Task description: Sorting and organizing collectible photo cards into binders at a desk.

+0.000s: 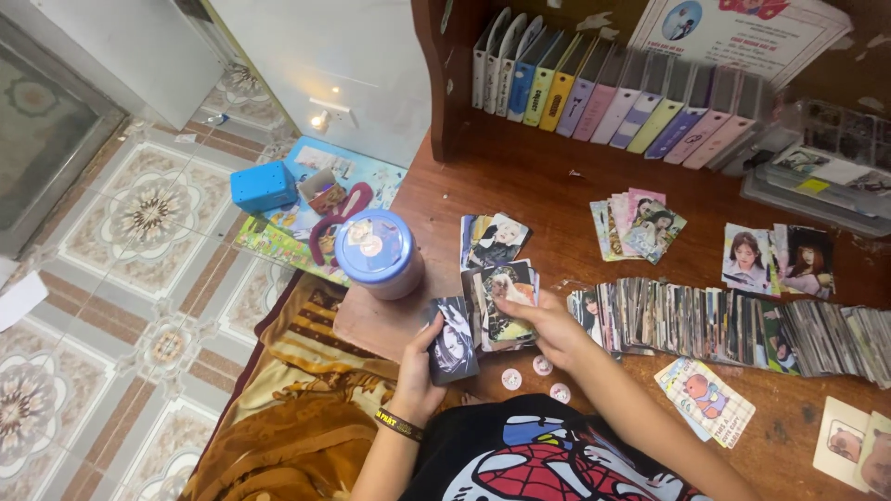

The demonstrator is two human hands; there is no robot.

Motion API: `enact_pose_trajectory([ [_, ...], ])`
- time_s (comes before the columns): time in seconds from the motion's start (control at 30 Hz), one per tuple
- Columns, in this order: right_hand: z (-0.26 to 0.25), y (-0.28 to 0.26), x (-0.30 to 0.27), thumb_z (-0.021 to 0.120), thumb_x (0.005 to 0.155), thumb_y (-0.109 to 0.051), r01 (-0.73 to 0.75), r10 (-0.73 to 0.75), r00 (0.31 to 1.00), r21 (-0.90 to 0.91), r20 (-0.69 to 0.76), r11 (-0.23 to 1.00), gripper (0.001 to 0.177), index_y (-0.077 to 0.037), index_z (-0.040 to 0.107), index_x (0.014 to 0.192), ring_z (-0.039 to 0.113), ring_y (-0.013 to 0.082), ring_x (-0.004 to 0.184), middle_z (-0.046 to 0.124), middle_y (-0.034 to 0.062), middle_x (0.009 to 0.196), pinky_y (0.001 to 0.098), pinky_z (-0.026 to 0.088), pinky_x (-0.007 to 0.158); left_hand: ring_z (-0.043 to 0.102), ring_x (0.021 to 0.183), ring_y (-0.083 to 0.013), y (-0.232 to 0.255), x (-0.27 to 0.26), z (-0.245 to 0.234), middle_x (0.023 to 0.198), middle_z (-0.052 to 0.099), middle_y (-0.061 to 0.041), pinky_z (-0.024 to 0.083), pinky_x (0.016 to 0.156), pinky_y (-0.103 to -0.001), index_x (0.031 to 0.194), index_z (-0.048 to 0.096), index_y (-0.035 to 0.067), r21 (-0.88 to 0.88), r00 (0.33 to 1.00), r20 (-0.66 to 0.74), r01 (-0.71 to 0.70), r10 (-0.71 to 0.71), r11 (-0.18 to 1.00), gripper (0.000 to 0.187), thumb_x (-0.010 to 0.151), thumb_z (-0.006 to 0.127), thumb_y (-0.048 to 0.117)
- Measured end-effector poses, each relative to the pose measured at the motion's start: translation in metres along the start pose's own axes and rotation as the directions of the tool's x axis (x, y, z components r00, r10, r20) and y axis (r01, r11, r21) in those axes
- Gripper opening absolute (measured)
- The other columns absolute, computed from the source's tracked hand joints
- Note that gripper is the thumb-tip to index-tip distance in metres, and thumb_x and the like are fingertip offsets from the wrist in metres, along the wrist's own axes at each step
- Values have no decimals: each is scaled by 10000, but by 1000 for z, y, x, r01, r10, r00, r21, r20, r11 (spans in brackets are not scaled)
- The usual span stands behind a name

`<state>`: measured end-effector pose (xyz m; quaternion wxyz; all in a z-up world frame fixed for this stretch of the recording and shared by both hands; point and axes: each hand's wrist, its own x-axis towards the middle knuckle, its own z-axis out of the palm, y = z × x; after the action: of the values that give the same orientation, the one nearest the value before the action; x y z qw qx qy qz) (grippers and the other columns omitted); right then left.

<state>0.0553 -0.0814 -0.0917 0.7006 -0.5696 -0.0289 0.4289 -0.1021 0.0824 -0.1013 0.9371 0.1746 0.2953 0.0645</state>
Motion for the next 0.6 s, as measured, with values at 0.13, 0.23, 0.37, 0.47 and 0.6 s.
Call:
enact_pose_trajectory([
  [0.13, -1, -18, -15, 763, 863, -66, 3, -3, 1000, 102, -1, 995, 322, -10, 684, 1171, 732, 193, 997, 761, 95, 1111, 370, 591, 890, 734, 831, -179, -4, 14, 12, 994, 751, -79, 602, 782, -335, 1143, 657, 42, 17, 997, 48, 65, -66, 998, 264, 984, 615, 249],
  [0.23, -1, -31, -24, 747, 842, -33, -7, 24, 996, 201, -85, 980, 280, -1, 655, 1104, 744, 237, 962, 758, 123, 1064, 422, 618, 870, 732, 826, -177, -6, 20, 22, 993, 745, -93, 597, 764, -322, 1156, 657, 1, 146, 996, 87, 21, -34, 989, 282, 1018, 628, 246],
  [0.37, -13, -43, -32, 736, 822, 18, 93, -31, 951, 189, -308, 978, 284, -17, 637, 1086, 735, 233, 1005, 751, 130, 1073, 403, 612, 912, 767, 849, -206, 6, 9, 70, 1007, 758, -124, 642, 744, -359, 1136, 634, 10, 305, 972, 181, -200, 150, 931, 280, 965, 619, 231],
  [0.47, -15, -54, -42, 735, 806, 29, 134, -58, 932, 191, -358, 973, 330, -45, 627, 1109, 719, 214, 1037, 737, 108, 1092, 389, 601, 928, 759, 841, -210, -1, 30, 68, 1025, 759, -164, 635, 711, -362, 1143, 653, -11, 358, 950, 193, -302, 247, 884, 267, 937, 672, 159],
  [0.6, -37, -60, -44, 735, 794, 27, 207, -127, 947, 260, -295, 943, 384, -66, 629, 1151, 698, 193, 1037, 715, 76, 1112, 377, 582, 910, 721, 850, -183, -7, 39, 100, 1052, 748, -144, 593, 730, -314, 1152, 668, 3, 315, 905, 154, -426, 397, 848, 305, 867, 777, 3],
])
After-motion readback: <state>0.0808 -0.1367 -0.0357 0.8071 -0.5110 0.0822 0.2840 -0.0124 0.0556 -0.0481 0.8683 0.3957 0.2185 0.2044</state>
